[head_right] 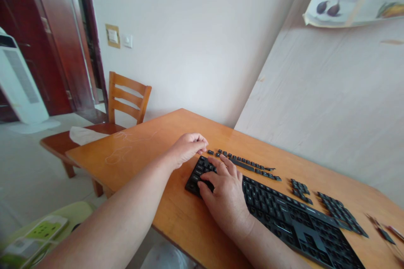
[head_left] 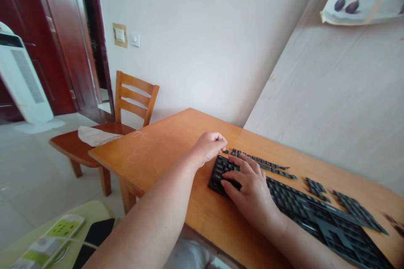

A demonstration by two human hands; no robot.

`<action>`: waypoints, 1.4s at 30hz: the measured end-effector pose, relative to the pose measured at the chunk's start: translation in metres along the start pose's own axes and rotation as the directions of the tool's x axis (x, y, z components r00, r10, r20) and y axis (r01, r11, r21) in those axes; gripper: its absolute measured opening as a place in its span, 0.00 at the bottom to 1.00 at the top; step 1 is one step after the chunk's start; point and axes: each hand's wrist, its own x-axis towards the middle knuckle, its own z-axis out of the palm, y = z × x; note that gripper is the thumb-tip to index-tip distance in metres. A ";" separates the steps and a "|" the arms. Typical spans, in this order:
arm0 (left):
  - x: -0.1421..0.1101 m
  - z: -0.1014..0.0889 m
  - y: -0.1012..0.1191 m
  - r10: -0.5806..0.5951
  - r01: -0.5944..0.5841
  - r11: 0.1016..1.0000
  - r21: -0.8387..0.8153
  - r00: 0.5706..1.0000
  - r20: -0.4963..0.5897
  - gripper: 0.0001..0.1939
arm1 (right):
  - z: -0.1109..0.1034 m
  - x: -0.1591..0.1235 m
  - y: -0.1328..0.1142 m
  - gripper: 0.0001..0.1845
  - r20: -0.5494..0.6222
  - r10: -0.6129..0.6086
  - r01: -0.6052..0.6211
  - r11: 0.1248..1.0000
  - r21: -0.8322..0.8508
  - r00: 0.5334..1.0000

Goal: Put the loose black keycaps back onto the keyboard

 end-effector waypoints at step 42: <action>0.001 -0.001 -0.003 0.047 -0.051 0.978 0.201 0.999 0.024 0.08 | -0.007 -0.001 -0.002 0.07 0.023 -0.086 0.087 0.994 -0.064 0.996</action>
